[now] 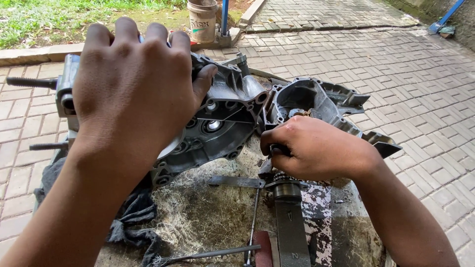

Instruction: The person uses a flat metal tool to scrape and clean the mating surface of a disassembled engine casing. They repeatedly scrape along the edges and grooves of the metal part, removing residue, while the engine block rests on a work surface.

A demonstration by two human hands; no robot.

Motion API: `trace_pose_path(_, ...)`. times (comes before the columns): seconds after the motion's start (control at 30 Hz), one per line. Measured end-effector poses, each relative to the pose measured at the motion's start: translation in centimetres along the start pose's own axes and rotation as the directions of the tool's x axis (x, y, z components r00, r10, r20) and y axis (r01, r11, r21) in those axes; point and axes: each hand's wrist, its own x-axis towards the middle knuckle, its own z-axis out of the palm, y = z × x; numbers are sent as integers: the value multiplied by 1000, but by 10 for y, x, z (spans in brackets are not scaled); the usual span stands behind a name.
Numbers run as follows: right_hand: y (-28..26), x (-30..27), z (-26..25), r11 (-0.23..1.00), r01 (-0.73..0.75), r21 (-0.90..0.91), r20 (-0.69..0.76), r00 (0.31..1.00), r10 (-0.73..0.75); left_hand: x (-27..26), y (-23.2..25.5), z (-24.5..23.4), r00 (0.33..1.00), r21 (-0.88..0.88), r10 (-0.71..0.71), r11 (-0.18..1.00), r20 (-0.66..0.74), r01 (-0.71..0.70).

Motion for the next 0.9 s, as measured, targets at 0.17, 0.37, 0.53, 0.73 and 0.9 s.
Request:
trace_pose_path(0.17, 13, 2, 10, 999, 20, 35, -57, 998, -18, 5, -4, -2, 998, -4, 14, 1000, 53, -14)
trace_pose_path(0.37, 20, 3, 13, 969, 233, 87, -280, 939, -200, 14, -9, 0, 981, -96, 40, 995, 188, -22)
trace_pose_path(0.53, 28, 7, 15, 956, 293, 27, -379, 888, -261, 11, -8, 0, 991, -11, 27, 1000, 134, -26)
trace_pose_path(0.73, 25, 12, 18, 932, 362, -13, -456, 828, -328, 5, -7, 2, 1000, 62, 5, 998, 26, -7)
trace_pose_path(0.9, 23, 8, 15, 918, 397, 17, -471, 813, -343, 9, -8, -3, 997, 3, 29, 1000, 77, -30)
